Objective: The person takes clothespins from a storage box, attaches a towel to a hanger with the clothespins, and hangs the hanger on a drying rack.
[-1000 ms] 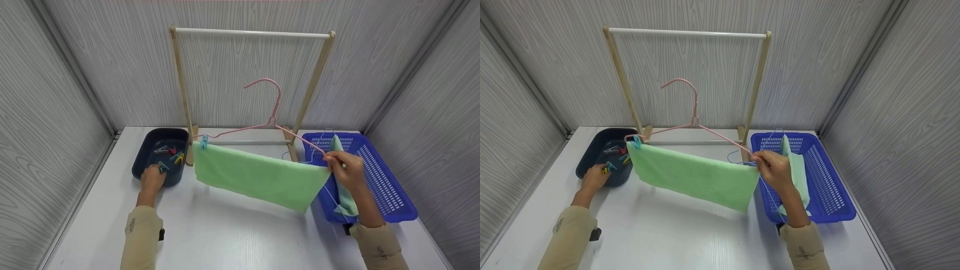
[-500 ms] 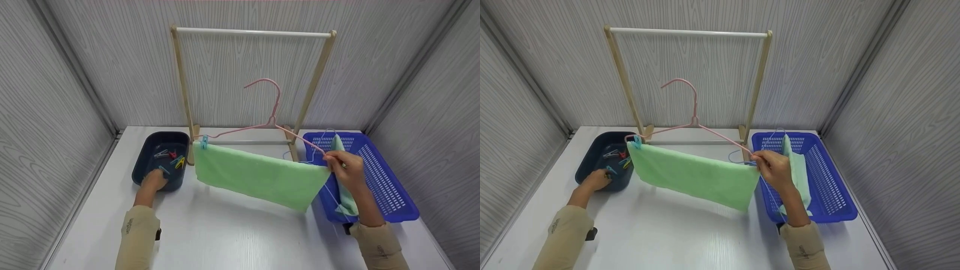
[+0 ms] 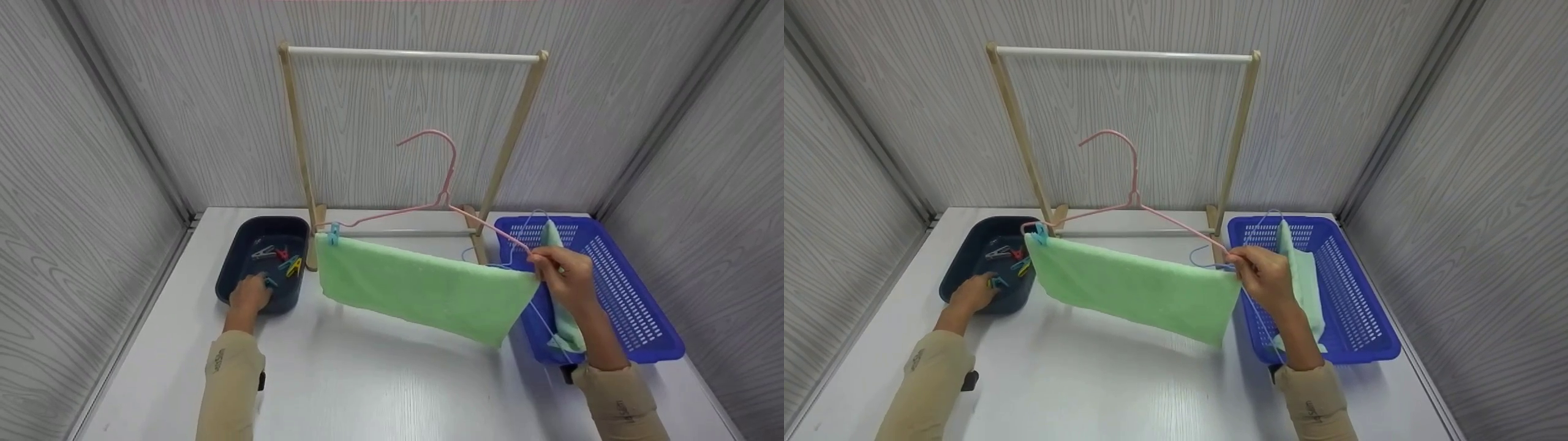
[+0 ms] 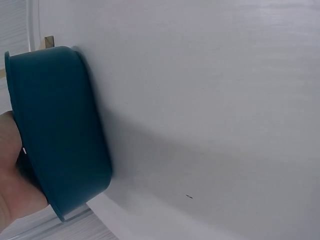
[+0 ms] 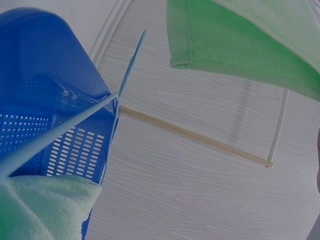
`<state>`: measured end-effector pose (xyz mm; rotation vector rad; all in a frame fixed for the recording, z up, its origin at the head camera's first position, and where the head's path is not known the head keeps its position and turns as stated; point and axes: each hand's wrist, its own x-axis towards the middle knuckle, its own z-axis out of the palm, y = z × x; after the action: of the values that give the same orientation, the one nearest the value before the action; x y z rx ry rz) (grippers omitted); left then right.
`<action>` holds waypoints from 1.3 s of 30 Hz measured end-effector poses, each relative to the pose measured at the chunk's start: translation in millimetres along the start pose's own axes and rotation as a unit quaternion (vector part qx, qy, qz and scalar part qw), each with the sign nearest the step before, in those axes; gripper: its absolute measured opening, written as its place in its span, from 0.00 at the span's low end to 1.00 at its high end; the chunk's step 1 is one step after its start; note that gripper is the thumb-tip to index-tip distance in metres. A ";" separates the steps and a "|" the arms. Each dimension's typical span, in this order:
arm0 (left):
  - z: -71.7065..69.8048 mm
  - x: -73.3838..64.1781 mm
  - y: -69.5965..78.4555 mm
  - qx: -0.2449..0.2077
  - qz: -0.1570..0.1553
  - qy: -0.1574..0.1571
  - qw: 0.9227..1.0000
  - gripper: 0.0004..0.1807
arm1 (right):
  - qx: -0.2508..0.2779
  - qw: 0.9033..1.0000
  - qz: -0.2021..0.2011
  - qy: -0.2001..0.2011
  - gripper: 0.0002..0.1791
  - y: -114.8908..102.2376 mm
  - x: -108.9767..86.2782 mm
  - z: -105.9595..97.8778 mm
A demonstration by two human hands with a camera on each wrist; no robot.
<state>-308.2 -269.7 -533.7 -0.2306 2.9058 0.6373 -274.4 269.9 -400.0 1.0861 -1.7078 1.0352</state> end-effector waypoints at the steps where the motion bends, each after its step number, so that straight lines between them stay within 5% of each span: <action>1: 0.1 0.4 0.4 0.006 -0.001 -0.003 1.000 0.25 | -0.001 1.000 0.001 0.000 0.19 0.2 0.2 -0.5; 10: -0.8 2.2 2.5 0.025 -0.021 -0.033 0.999 0.18 | -0.003 1.000 0.012 -0.012 0.18 -2.7 1.4 -1.7; 22: -0.4 5.6 3.8 0.013 -0.032 -0.031 0.999 0.14 | -0.016 1.000 0.008 -0.011 0.18 -6.1 2.9 -2.5; 39: 5.8 7.2 0.1 -0.061 -0.015 0.064 0.996 0.07 | -0.011 1.000 0.013 -0.015 0.18 -6.1 3.2 -2.0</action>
<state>-314.5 -268.0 -540.2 -0.3408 2.9818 0.8265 -269.1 269.3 -395.3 1.0726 -1.7568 1.0195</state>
